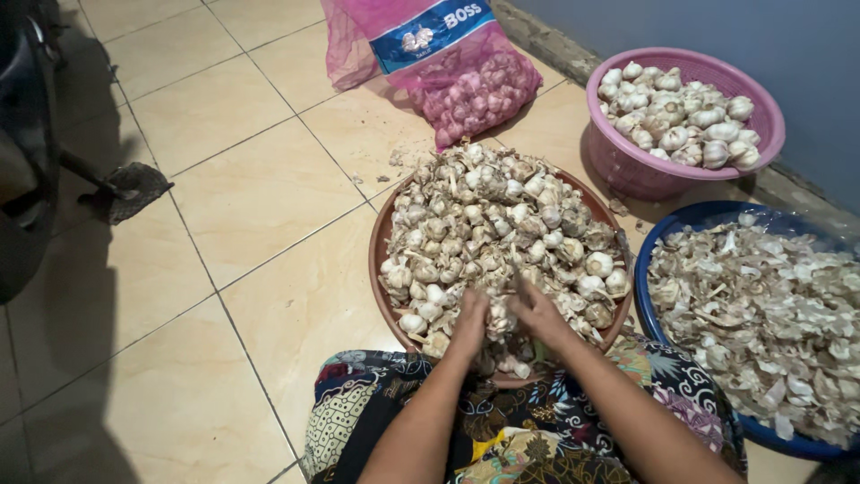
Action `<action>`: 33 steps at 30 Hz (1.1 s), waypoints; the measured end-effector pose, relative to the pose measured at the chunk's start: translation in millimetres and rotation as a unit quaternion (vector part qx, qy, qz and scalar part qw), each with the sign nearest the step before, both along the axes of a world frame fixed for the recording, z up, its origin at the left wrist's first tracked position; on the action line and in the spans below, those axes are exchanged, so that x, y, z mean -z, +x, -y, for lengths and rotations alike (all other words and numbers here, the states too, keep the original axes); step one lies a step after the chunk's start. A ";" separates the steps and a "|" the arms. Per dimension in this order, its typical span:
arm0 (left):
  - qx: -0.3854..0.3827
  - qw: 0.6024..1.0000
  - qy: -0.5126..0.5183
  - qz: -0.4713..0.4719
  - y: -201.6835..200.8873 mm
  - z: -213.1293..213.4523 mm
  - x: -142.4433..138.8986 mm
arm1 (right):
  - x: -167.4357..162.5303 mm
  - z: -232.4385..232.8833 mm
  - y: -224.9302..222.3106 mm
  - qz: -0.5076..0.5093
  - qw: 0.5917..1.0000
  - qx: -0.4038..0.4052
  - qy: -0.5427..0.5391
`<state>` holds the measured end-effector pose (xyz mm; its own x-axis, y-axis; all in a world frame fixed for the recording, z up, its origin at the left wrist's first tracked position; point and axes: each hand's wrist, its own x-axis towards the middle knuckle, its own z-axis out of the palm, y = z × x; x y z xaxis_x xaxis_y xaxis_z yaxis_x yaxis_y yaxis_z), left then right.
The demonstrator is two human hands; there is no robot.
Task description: The person sits on the floor trimming garlic bulbs, using a small knife to cut off root and stem ends from each bulb. Trimmed bulbs are placed into a pink basket, while discarded peels and trimmed-off pieces collect in a blue basin beside them.
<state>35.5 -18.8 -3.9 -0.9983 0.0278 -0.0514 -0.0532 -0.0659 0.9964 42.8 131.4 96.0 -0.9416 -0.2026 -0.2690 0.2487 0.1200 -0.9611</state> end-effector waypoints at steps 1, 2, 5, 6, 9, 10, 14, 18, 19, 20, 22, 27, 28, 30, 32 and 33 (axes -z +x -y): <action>0.016 1.000 0.016 0.010 -1.0 0.7 -0.8 | -3.1 -0.9 -0.9 -0.020 0.998 -0.041 0.048; 0.033 0.999 0.018 0.034 -1.0 0.7 -2.2 | -5.6 -0.9 -1.7 -0.009 0.998 -0.028 0.046; 0.068 0.996 0.020 0.060 2.0 -1.1 -9.9 | -10.4 0.0 -5.9 0.030 0.998 0.002 0.047; 0.073 0.997 0.014 0.035 3.2 -1.7 -13.2 | -11.0 -0.5 -7.6 0.043 0.998 0.010 0.049; 0.068 0.994 -0.076 -0.034 6.2 2.4 -26.1 | -11.6 -5.9 -10.3 0.086 0.990 0.065 0.090; 0.061 0.990 -0.117 -0.053 8.4 4.5 -30.7 | -11.3 -8.3 -9.9 0.103 0.985 0.088 0.109; 0.023 0.973 -0.202 -0.108 15.8 5.9 -47.8 | -9.8 -14.3 -2.8 0.065 0.994 -0.013 -0.085; 0.002 0.987 -0.156 -0.046 18.1 -1.7 -46.5 | -6.1 -12.1 -0.4 0.017 0.999 0.029 -0.042; 0.001 0.988 -0.147 -0.053 18.1 -3.3 -42.6 | -5.1 -11.7 -1.7 0.025 0.997 0.051 -0.045; -0.028 0.977 -0.184 -0.101 17.7 -4.5 -37.9 | -3.9 -11.4 -3.4 0.021 0.997 0.054 -0.045; -0.081 0.944 -0.255 -0.195 17.9 -6.0 -27.0 | -1.8 -11.6 -6.0 0.014 0.997 0.061 -0.045; 0.049 0.998 -0.031 0.037 15.7 -8.3 -11.9 | 0.0 -7.8 -3.9 -0.263 0.955 0.010 0.136; 0.055 0.996 0.011 0.062 14.9 -8.7 -12.2 | 0.3 -6.4 -2.5 -0.273 0.949 -0.001 0.158; 0.046 0.993 0.060 0.090 13.3 -8.4 -14.8 | -2.8 -3.4 -1.5 -0.067 0.982 0.059 0.165; 0.018 0.990 0.101 0.095 12.5 -6.0 -17.8 | -6.9 -1.9 -0.5 0.040 0.986 0.078 0.141; -0.005 0.989 0.118 0.086 11.7 -4.3 -18.6 | -8.8 -2.1 0.8 0.040 0.990 0.072 0.117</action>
<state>47.2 -14.5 14.7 -0.9755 0.0498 -0.2142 -0.2192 -0.2961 0.9296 43.6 133.6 104.7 -0.9303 0.0082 -0.3668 0.3528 0.2942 -0.8882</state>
